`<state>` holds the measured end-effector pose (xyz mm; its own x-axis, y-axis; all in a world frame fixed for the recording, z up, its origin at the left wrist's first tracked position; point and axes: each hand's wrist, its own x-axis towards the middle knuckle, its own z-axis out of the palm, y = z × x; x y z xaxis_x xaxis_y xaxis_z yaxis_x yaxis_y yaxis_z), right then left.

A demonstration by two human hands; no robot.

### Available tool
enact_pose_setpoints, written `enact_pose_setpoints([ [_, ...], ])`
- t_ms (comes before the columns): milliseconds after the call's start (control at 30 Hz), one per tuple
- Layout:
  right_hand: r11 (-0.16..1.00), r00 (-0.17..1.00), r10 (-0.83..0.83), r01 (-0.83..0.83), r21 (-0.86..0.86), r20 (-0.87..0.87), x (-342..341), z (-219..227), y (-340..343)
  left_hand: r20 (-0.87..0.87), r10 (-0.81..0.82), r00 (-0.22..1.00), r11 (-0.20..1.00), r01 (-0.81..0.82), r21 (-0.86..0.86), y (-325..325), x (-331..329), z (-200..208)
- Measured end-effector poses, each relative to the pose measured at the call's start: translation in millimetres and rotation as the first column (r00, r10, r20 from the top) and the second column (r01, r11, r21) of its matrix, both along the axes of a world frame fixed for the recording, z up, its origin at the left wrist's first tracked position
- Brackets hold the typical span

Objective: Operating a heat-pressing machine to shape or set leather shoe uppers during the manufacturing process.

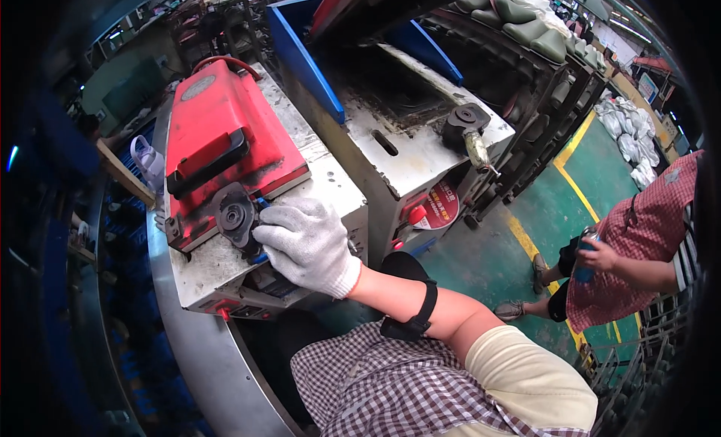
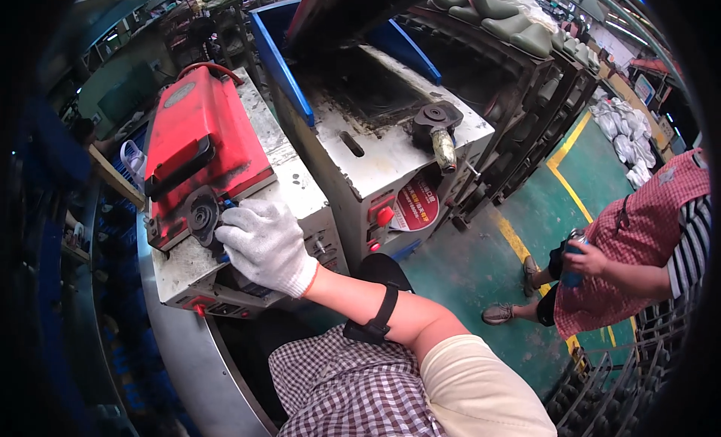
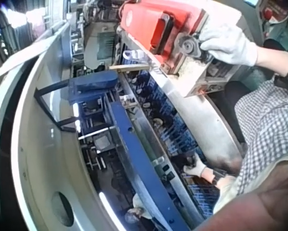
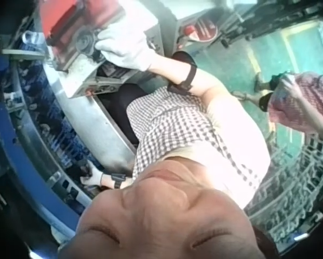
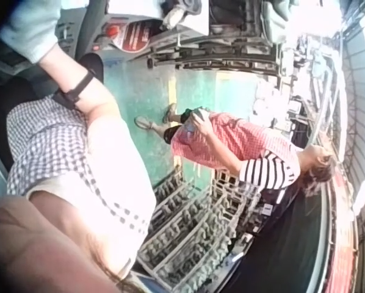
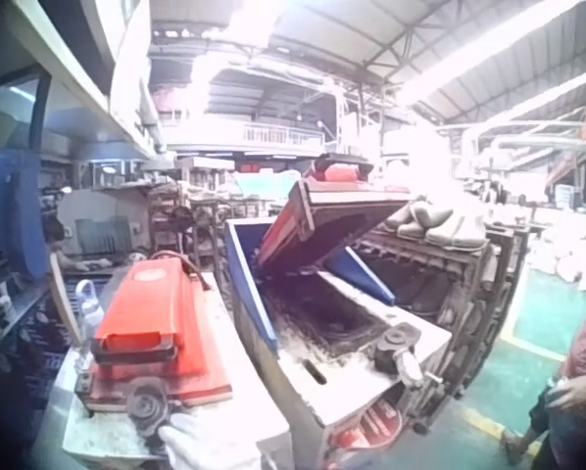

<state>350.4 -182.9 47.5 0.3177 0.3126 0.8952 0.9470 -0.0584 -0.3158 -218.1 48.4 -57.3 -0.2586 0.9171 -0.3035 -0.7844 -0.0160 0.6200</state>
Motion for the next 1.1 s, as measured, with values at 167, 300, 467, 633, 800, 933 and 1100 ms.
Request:
enact_pose_setpoints([
  [167,0.995,0.990,0.102,-0.102,0.000,-0.093,-13.3,10.1,-23.2,-0.238,-0.720,0.652,0.567,0.750,0.341,-56.0,134.2,44.5],
  [300,0.738,0.697,0.645,-0.674,0.020,-0.315,-38.8,9.8,-47.1,-0.293,-0.933,0.209,0.054,0.887,0.459,-86.4,258.2,84.8],
  [467,0.624,0.476,0.732,-0.756,0.197,-0.488,-30.8,31.1,-92.7,-0.296,-0.919,0.260,0.103,0.884,0.457,-173.3,383.2,155.6],
  [633,0.794,0.358,0.542,-0.514,0.324,-0.761,64.1,88.1,-178.8,-0.945,0.200,0.258,-0.025,0.966,0.258,-171.4,507.1,209.9],
  [800,0.970,0.608,0.176,-0.243,0.030,-0.774,182.9,130.1,-203.2,-0.908,0.082,0.410,0.013,0.911,0.412,-181.8,615.6,292.5],
  [933,0.944,0.737,-0.134,-0.108,-0.311,-0.663,307.2,132.0,-173.1,-0.809,0.092,0.580,-0.174,0.810,0.560,-169.9,704.8,343.4],
  [1100,0.744,0.831,-0.444,0.132,-0.655,-0.336,399.4,100.6,-133.7,-0.102,0.976,0.190,-0.154,0.946,0.285,-158.5,844.0,411.3],
])
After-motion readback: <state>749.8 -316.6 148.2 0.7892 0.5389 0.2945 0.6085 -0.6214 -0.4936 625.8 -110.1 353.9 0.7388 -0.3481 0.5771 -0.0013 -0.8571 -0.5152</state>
